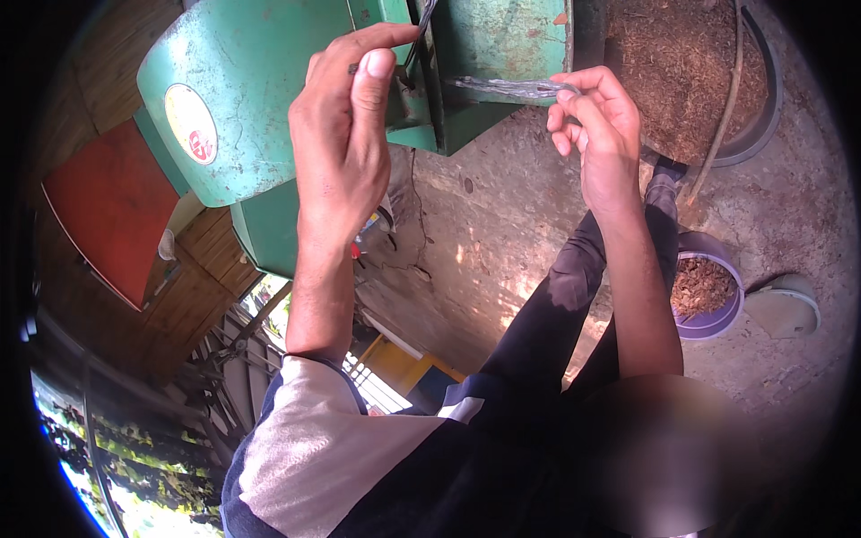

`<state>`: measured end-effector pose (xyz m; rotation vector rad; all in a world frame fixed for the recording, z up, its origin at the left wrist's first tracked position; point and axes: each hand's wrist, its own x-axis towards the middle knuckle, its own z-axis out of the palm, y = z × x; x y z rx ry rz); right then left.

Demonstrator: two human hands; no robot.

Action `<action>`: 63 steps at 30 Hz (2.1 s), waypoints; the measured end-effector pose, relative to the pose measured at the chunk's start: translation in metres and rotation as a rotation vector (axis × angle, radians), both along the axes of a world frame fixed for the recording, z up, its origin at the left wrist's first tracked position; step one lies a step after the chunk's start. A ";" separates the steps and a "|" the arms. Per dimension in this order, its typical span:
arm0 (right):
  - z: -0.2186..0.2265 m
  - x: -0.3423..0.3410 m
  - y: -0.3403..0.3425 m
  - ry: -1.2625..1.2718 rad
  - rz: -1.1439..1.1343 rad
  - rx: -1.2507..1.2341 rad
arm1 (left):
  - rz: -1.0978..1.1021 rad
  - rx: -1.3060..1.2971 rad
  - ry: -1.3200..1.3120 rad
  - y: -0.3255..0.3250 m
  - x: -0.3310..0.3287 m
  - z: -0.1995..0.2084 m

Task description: Fixing or adjusting a part on a wood chipper or similar green agricultural machine.

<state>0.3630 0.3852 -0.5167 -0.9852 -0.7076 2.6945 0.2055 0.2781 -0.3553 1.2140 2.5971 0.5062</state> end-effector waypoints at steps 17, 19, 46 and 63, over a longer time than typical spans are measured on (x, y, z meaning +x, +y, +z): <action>0.003 0.009 0.003 0.107 -0.064 -0.182 | 0.101 -0.193 0.128 0.046 0.001 -0.037; 0.004 0.009 0.000 0.165 -0.091 -0.253 | 0.068 -0.201 0.114 0.048 0.008 -0.037; 0.013 0.024 -0.042 0.116 -0.112 -0.050 | 0.510 0.835 -0.674 0.001 0.000 -0.035; 0.021 -0.028 -0.027 0.211 -0.272 -0.154 | 0.529 0.988 -0.574 0.008 0.002 -0.041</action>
